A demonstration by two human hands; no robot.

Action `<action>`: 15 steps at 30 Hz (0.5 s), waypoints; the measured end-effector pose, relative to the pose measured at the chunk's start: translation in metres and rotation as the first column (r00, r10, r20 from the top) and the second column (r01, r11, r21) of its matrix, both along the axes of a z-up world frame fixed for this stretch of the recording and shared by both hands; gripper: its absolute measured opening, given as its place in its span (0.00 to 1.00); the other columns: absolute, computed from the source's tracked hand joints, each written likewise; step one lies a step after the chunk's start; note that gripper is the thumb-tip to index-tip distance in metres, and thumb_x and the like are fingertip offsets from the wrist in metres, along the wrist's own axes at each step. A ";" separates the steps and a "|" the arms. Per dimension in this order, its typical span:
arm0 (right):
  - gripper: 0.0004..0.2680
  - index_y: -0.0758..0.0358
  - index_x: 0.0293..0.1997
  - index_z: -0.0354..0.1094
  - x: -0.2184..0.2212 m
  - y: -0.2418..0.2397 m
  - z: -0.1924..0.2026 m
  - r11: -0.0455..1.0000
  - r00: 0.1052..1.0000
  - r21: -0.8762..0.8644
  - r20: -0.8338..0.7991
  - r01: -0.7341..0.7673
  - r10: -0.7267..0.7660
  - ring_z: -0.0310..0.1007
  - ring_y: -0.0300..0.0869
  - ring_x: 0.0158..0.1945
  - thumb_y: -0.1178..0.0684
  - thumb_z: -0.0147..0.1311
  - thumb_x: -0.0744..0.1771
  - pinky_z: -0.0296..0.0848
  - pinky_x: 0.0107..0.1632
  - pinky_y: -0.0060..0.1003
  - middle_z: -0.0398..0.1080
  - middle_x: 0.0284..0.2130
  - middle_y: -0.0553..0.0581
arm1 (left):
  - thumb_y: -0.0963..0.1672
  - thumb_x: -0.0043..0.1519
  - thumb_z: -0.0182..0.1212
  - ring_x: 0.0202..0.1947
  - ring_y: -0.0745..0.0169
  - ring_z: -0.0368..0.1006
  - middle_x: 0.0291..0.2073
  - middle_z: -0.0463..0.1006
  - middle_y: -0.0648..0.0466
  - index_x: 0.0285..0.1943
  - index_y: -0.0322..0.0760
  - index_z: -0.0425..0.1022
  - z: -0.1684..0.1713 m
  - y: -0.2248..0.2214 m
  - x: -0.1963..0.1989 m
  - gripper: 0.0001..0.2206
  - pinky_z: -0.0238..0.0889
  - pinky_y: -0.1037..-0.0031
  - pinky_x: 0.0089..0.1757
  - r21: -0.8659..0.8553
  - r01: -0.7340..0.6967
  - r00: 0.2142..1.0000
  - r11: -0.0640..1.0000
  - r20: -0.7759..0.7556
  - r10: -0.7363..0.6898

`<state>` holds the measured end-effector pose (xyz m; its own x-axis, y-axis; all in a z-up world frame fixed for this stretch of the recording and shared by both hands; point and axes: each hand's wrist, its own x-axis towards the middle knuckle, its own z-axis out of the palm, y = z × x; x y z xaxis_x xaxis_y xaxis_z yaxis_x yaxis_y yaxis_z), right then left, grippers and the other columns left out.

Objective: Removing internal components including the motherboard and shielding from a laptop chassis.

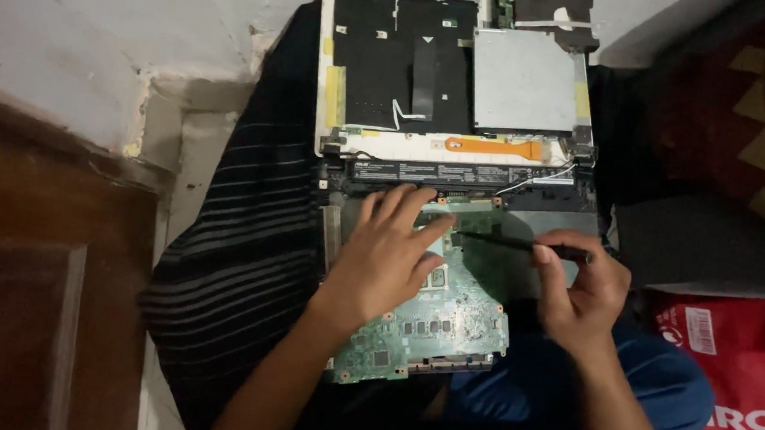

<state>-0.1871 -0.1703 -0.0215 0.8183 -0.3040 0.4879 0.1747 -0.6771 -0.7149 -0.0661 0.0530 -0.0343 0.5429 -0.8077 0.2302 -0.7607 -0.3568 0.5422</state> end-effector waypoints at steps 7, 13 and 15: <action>0.02 0.72 0.42 0.73 0.001 -0.002 -0.002 0.999 0.999 -0.026 0.045 -0.029 0.030 0.78 0.57 0.32 0.68 0.55 0.69 0.77 0.39 0.48 0.76 0.27 0.66 | 0.44 0.62 0.64 0.67 0.27 0.58 0.62 0.67 0.33 0.59 0.33 0.77 0.005 0.001 -0.001 0.17 0.48 0.38 0.59 0.022 -0.016 0.999 1.000 -0.030 0.016; 0.02 0.73 0.42 0.74 0.004 -0.002 -0.002 0.997 0.995 -0.049 0.085 -0.055 0.059 0.79 0.56 0.32 0.67 0.56 0.69 0.77 0.38 0.48 0.76 0.28 0.65 | 0.46 0.65 0.61 0.69 0.30 0.55 0.64 0.65 0.35 0.63 0.35 0.75 0.002 0.001 -0.002 0.18 0.45 0.37 0.61 0.058 -0.008 0.998 0.998 -0.061 0.012; 0.01 0.72 0.41 0.73 0.005 -0.004 -0.004 0.999 0.994 -0.032 0.099 -0.035 0.038 0.78 0.54 0.30 0.65 0.56 0.69 0.76 0.37 0.45 0.76 0.26 0.65 | 0.46 0.64 0.61 0.69 0.30 0.55 0.64 0.65 0.35 0.63 0.34 0.74 0.002 0.002 -0.001 0.19 0.45 0.37 0.61 0.064 -0.007 0.998 0.998 -0.057 0.011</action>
<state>-0.1826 -0.1745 -0.0258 0.7754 -0.2585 0.5761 0.2692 -0.6899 -0.6720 -0.0666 0.0549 -0.0328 0.5609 -0.8148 0.1466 -0.7259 -0.3989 0.5604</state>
